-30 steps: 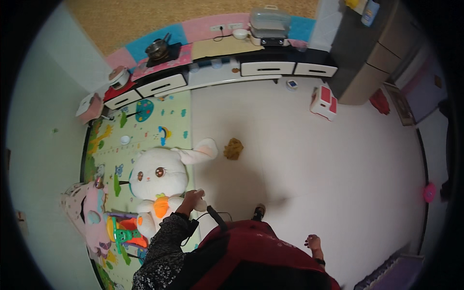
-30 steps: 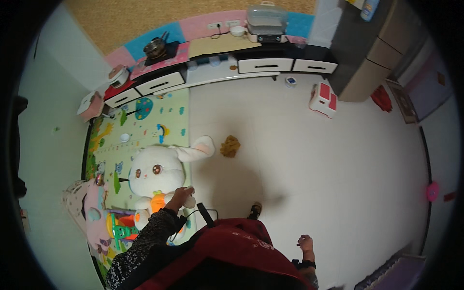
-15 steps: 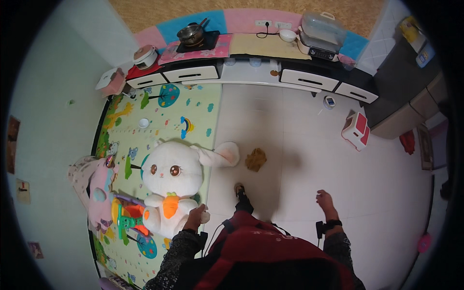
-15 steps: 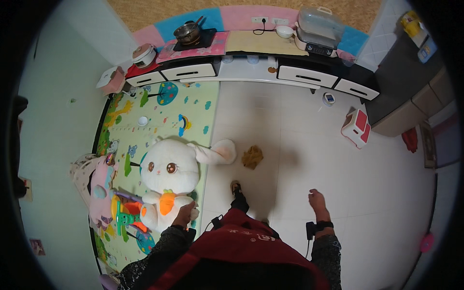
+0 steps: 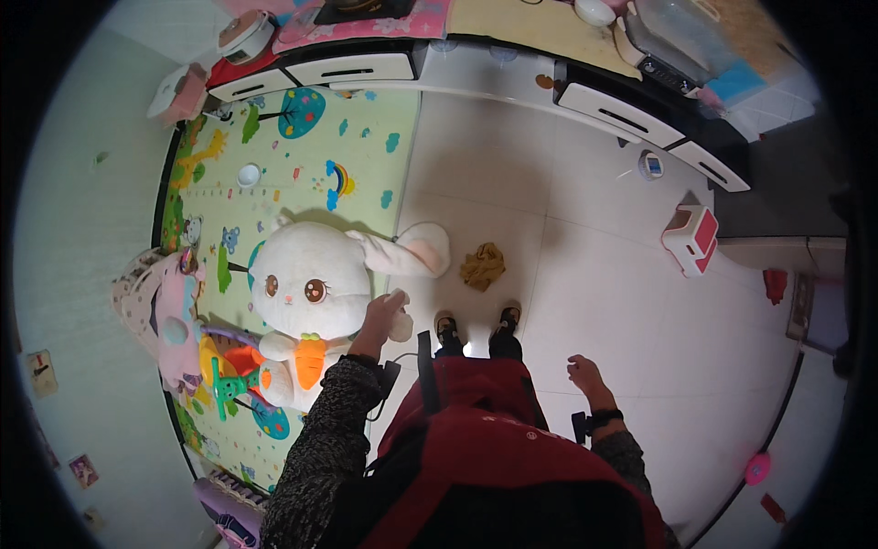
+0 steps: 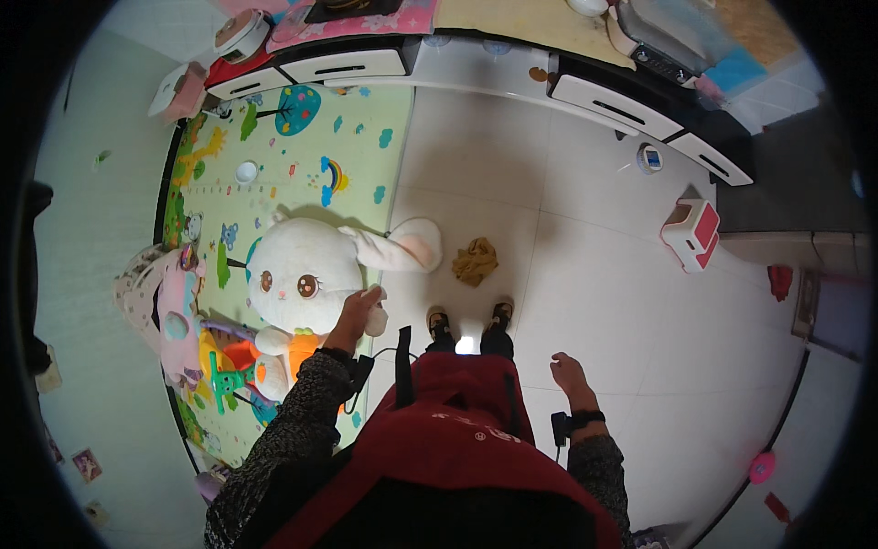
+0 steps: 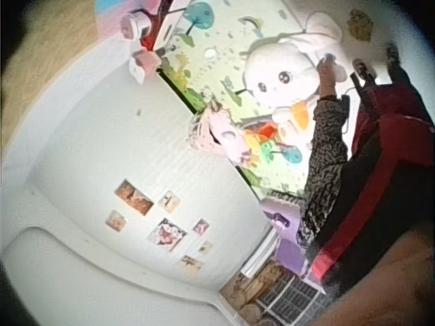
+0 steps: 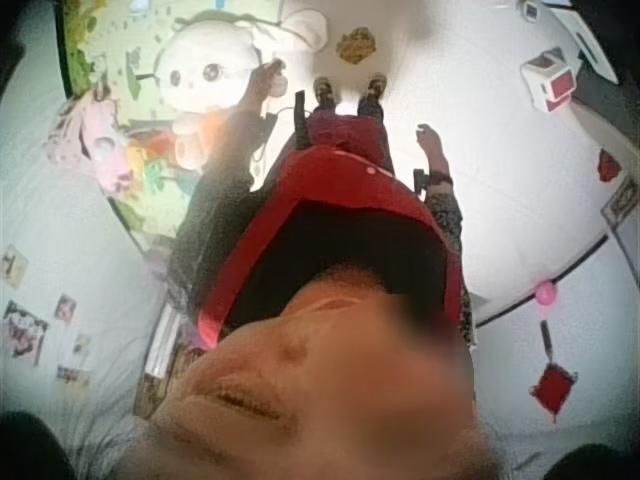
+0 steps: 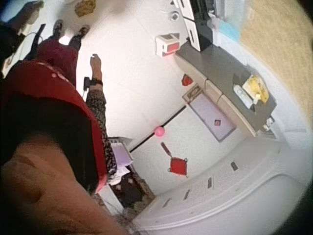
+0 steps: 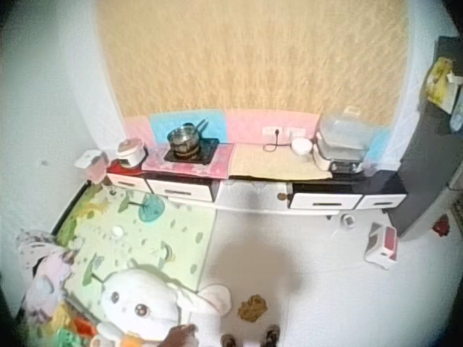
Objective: The person wipes the tiled floor using a white tissue and a yellow cloth. They move around the room, wiping different areas and occasionally repositioning a small step stool to reach underneath it.
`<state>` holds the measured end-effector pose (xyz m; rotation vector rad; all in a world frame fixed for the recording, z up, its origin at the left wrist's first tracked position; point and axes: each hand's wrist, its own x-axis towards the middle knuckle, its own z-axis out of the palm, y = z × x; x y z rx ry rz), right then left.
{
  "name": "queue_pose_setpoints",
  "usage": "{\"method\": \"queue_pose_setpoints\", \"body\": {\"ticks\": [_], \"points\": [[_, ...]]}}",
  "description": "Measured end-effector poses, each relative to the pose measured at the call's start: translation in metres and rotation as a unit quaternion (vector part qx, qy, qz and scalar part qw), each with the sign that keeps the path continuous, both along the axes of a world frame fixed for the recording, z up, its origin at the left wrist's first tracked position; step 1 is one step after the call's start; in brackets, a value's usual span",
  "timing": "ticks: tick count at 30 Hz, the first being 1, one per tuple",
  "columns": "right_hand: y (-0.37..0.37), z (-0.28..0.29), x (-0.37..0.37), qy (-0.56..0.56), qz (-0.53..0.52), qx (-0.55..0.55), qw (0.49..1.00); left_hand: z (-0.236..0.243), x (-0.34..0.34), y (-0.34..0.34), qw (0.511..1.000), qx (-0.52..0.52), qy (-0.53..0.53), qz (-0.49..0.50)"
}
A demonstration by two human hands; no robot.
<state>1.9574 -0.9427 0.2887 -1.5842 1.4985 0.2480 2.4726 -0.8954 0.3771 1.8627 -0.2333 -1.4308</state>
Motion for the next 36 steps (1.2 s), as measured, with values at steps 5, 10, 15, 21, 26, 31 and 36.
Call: {"method": "queue_pose_setpoints", "body": {"ticks": [5, 10, 15, 21, 26, 31, 36], "points": [[-0.064, -0.049, 0.013, 0.028, 0.091, 0.026, 0.995, -0.045, -0.04, -0.026, 1.0, 0.016, 0.014, -0.003], [-0.142, -0.073, 0.066, -0.025, -0.049, 0.102, 0.993, -0.13, -0.101, -0.02, 0.996, 0.054, 0.037, -0.062], [-0.148, -0.129, 0.128, -0.089, -0.16, 0.154, 0.971, -0.228, -0.097, -0.022, 0.868, 0.124, -0.189, -0.442], [-0.101, -0.276, 0.177, -0.023, -0.145, 0.225, 0.963, -0.364, -0.023, -0.048, 0.847, 0.146, -0.243, -0.45], [-0.088, -0.402, 0.228, 0.116, -0.06, 0.107, 0.986, -0.468, 0.036, -0.072, 0.738, 0.079, -0.367, -0.561], [-0.108, -0.488, 0.269, 0.087, -0.238, 0.123, 0.959, -0.541, 0.07, -0.073, 0.639, 0.082, -0.372, -0.668], [-0.092, -0.517, 0.322, 0.168, -0.214, 0.024, 0.962, -0.59, 0.117, -0.047, 0.628, 0.104, -0.392, -0.664]]}}
